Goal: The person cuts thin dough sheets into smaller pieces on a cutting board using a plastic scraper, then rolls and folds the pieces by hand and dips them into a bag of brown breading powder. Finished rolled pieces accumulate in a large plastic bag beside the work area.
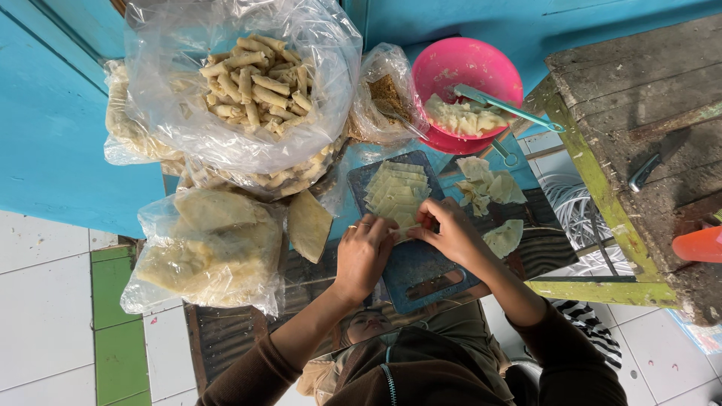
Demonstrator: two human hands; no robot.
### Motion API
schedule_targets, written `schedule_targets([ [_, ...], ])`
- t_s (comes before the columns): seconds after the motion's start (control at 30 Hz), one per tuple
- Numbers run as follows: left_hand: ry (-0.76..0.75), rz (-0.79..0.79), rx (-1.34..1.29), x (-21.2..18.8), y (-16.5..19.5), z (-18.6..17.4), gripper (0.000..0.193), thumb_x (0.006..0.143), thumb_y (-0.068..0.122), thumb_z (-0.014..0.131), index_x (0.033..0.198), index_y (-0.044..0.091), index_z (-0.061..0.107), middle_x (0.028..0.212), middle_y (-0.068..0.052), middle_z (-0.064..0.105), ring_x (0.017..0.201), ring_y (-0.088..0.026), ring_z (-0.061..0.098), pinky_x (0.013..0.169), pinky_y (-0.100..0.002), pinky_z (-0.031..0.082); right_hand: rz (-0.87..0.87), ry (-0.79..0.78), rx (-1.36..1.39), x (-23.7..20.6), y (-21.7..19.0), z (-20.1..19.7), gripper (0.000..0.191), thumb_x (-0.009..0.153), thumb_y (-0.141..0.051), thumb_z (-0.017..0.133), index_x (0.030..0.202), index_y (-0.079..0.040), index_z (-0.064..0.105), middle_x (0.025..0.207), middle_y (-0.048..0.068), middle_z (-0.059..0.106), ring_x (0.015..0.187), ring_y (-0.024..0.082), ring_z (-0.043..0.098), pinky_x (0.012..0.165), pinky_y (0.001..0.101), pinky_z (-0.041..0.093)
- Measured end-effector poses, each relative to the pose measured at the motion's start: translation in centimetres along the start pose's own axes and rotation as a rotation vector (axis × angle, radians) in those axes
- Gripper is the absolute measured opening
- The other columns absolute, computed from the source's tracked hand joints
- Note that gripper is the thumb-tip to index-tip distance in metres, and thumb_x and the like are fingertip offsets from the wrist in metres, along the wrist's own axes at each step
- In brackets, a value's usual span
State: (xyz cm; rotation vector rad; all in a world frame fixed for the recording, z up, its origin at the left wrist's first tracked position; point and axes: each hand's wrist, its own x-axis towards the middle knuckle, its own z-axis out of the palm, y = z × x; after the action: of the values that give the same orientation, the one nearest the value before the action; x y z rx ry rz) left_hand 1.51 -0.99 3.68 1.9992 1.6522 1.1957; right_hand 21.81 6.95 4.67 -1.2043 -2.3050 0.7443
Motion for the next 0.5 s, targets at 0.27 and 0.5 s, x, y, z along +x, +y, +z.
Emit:
schedule_targets([
  [0.27, 0.016, 0.132, 0.162, 0.2, 0.2, 0.3, 0.008, 0.093, 0.021, 0.070, 0.099, 0.015, 0.072, 0.093, -0.002, 0.065, 0.090, -0.026, 0.061, 0.080, -0.040, 0.047, -0.009, -0.044, 0.076, -1.2, 0.1, -1.7, 0.023, 0.085, -0.013, 0.080, 0.100, -0.006, 0.063, 0.089, 0.006, 0.067, 0.087, 0.020, 0.067, 0.080, 0.0340, 0.054],
  [0.5, 0.009, 0.122, 0.153, 0.3, 0.2, 0.3, 0.009, 0.092, 0.024, 0.073, 0.098, 0.016, 0.073, 0.093, -0.002, 0.065, 0.091, -0.026, 0.060, 0.081, -0.041, 0.046, -0.157, 0.204, -0.023, -3.6, -2.0, -0.8, 0.029, 0.082, -0.011, 0.082, 0.104, -0.004, 0.064, 0.094, 0.005, 0.071, 0.095, 0.023, 0.066, 0.080, 0.0368, 0.054],
])
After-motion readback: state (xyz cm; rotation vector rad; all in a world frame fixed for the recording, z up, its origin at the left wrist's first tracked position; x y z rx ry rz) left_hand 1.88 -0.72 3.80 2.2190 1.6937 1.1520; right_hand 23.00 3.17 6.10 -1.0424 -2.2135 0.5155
